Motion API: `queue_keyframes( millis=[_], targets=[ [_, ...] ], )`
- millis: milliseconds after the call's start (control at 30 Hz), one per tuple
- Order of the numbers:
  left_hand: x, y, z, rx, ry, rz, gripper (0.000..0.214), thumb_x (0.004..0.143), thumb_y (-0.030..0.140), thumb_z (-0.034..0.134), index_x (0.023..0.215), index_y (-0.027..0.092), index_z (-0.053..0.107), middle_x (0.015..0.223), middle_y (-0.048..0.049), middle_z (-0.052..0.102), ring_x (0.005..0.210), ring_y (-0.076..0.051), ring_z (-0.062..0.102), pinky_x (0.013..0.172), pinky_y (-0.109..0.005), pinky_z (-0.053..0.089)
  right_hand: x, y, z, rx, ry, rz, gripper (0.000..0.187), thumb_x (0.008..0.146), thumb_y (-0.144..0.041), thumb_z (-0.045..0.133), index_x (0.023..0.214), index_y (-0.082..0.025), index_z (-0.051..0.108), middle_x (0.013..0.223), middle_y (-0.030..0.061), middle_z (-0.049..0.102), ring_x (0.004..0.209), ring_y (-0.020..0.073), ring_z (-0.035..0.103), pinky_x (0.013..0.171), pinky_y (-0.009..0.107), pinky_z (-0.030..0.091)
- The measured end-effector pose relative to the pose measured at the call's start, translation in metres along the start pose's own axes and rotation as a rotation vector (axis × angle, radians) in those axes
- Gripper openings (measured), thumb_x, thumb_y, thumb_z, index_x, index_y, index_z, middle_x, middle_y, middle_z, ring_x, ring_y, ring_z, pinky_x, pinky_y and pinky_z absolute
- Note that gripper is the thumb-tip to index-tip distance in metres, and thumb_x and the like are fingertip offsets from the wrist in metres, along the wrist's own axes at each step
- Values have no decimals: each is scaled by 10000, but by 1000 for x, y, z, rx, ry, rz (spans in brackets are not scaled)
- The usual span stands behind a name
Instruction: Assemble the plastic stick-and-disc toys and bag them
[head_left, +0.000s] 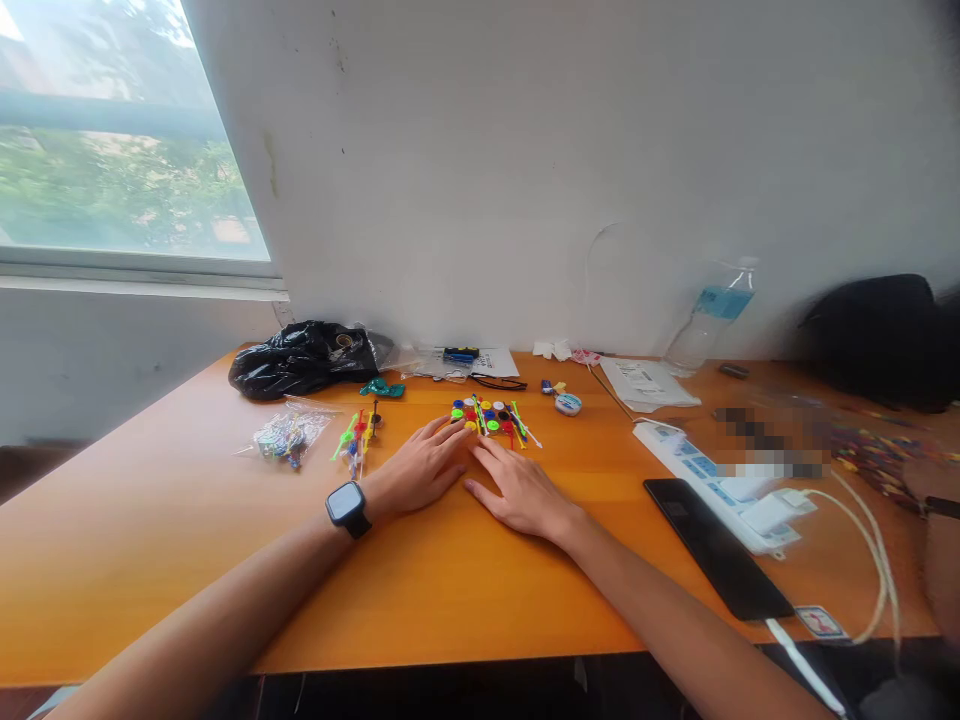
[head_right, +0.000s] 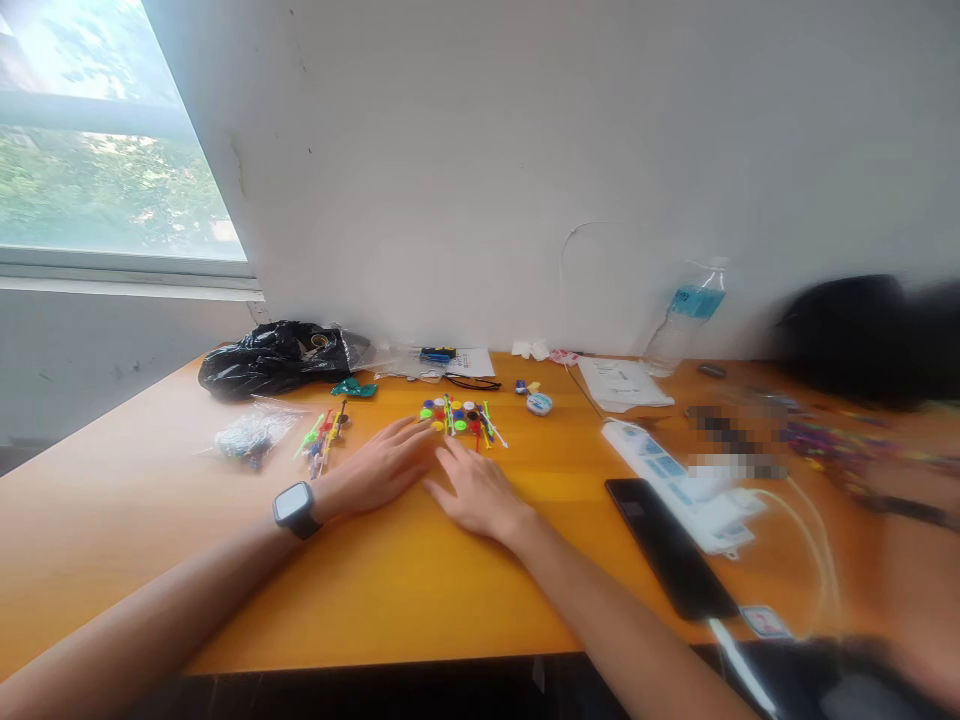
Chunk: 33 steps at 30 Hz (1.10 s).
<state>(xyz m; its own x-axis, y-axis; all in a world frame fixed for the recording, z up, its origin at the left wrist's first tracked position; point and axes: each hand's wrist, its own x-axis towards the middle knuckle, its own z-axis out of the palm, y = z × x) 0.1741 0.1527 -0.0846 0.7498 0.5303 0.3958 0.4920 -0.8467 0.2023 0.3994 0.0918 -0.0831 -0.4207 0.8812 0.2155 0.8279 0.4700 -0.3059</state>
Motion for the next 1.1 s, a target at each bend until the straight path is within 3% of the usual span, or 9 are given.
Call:
queue_keyframes(
  millis=[200,467,633,867,1100],
  targets=[
    [3,4,-3,-21,-5,52,427,1075,282,417,1498,292,474,1473,-85,581,1422,-271,471,1236,-491,390,-2,-1,-1,0,6,-27,473,1044,-464,502,1436,-204,553,1531,150,548,1363,329,565,1129,475,460],
    [1,1,-2,-14,-56,16,449,1091,388,379,1519,299,482,1519,-91,546,1448,-312,444,1223,-566,385,-7,-5,-10,37,21,-45,336,1043,-419,519,1290,-215,620,1399,130,629,1253,301,624,1063,435,498],
    [1,3,-4,-6,-40,36,433,1092,385,389,1504,307,497,1524,-84,538,1447,-306,444,1225,-549,388,-7,-1,-12,47,22,-39,289,1025,-395,566,1256,-231,625,1284,104,666,1125,274,669,966,399,531],
    [2,0,0,-41,23,112,428,1101,358,373,1515,305,467,1512,-80,548,1429,-308,460,1208,-564,403,-6,6,-9,-25,25,11,399,1022,-423,562,1376,-239,582,1450,114,571,1181,293,653,995,437,526],
    [1,-1,1,-41,26,97,393,1095,311,408,1473,290,510,1487,-73,575,1440,-294,449,1208,-536,413,-4,4,-4,-61,22,29,409,1030,-439,539,1367,-211,582,1431,137,577,1199,308,640,999,445,523]
  ],
)
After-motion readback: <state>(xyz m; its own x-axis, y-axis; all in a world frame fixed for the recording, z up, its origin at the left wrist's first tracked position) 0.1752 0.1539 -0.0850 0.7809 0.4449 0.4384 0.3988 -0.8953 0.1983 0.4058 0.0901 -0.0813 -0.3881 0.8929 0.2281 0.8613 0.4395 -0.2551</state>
